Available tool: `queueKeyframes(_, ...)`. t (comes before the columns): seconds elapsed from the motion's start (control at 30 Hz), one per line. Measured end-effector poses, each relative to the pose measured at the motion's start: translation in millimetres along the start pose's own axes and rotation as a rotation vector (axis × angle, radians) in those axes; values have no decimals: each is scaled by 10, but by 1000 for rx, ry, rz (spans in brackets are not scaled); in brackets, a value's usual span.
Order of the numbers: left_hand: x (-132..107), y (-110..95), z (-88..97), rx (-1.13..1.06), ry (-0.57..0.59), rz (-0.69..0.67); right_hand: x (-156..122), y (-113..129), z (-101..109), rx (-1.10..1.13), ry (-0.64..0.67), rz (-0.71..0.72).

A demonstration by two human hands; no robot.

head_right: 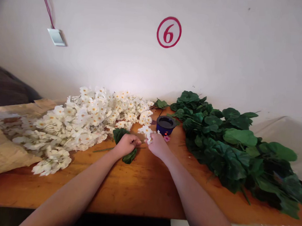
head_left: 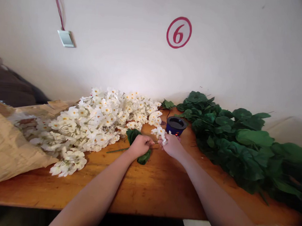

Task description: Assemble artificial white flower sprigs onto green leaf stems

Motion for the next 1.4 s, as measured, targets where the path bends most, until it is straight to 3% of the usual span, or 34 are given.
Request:
queueKeyframes(0.23,23,-102,127,17,26,-77,6,63,143,50,-32,-2)
queueKeyframes(0.6,9,-113,165,61,1,-50,28,63,149,163,21,-83)
queueKeyframes(0.7,-7,-190,232,64,-100,-95,48,38,176,161,14,-70)
queueKeyframes(0.83,-31,-286,455,-19,-389,-144,31,70,250,177,29,-44)
queueKeyframes(0.93,-33,-203,666,52,-619,-76,-21,136,303,179,13,-11)
queueKeyframes(1.0,-15,-65,776,153,-677,39,-57,186,329,158,-59,48)
queueKeyframes(1.07,10,99,841,259,-644,209,-87,224,344,98,-154,120)
queueKeyframes(1.13,33,239,855,374,-472,377,-103,239,351,1,-220,151)
queueKeyframes(1.2,41,322,844,410,-354,449,-102,227,352,-110,-231,150)
queueKeyframes(1.4,22,360,814,451,-209,519,-78,153,321,-238,38,172)
Point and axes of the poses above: each hand's wrist, its own x-axis towards the middle knuckle, its own z-axis out of the back of the hand, y = z × x, the point moved 1 cm from there along x, towards the middle knuckle, and after that the axes turned 3 degrees about z, right-handed, at the moved point
